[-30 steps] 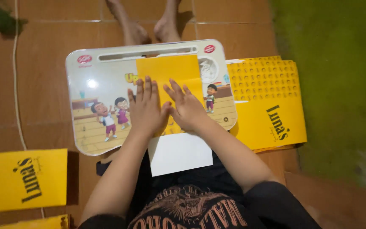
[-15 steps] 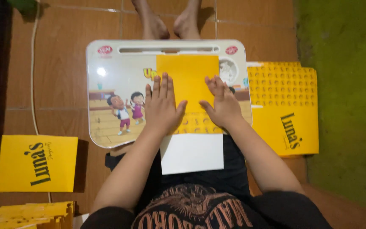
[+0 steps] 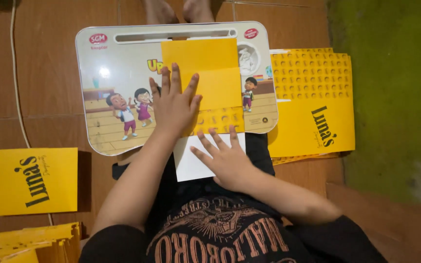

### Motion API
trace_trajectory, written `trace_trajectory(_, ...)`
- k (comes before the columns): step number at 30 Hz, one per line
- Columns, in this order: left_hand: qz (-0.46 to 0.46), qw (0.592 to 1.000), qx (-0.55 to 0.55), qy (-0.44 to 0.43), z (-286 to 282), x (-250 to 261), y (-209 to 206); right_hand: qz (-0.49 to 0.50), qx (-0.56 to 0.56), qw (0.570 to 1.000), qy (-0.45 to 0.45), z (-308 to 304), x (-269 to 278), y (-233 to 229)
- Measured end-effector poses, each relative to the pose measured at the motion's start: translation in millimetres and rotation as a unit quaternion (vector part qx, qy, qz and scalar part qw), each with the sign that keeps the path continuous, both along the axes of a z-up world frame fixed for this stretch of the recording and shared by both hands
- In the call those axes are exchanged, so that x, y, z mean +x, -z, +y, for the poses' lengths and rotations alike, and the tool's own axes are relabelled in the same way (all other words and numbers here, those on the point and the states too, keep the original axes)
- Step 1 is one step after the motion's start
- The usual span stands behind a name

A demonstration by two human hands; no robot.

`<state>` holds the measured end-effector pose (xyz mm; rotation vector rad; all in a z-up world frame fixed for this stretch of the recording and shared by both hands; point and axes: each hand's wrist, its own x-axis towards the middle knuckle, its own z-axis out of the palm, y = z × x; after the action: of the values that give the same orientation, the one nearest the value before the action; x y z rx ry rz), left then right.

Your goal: The person folds yellow cardboard box templates into their final shape and stacks them.

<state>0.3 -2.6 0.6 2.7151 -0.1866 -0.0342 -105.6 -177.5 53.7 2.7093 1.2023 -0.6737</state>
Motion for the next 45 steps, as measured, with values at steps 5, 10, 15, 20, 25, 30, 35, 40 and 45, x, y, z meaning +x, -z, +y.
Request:
trace_trajectory(5, 0.022, 0.999, 0.010, 0.043, 14, 16, 4, -0.138, 0.169, 0.975, 0.043, -37, 36, -4)
trace_trajectory(10, 0.122, 0.990, 0.009, 0.064, 34, 53, 0, -0.221, 0.197, 0.945, 0.137, -27, 93, 15)
trace_trajectory(15, 0.126, 0.986, 0.068, 0.082, 21, 43, -20, -0.198, 0.270, 0.926, 0.175, -8, 112, 61)
trace_trajectory(20, 0.053, 0.996, 0.072, 0.022, -9, 0, -7, -0.261, 0.291, 0.903, 0.176, -10, 101, 70)
trace_trajectory(25, 0.018, 1.000, -0.005, -0.006, -8, -2, 6, -0.291, 0.286, 0.895, 0.178, -15, 105, 61)
trace_trajectory(30, 0.003, 0.999, -0.036, -0.035, -6, -2, 12, -0.237, 0.261, 0.891, 0.286, -18, 109, 53)
trace_trajectory(35, -0.013, 0.992, -0.113, -0.059, -4, 4, 5, -0.190, 0.325, 0.872, 0.314, -13, 109, 46)
trace_trajectory(40, -0.034, 0.943, -0.310, -0.115, 7, -1, -11, -0.179, 0.407, 0.836, 0.321, -11, 106, 35)
trace_trajectory(45, -0.012, 0.819, -0.539, -0.196, 28, 5, 37, -0.191, 0.437, 0.813, 0.333, -14, 98, 41)
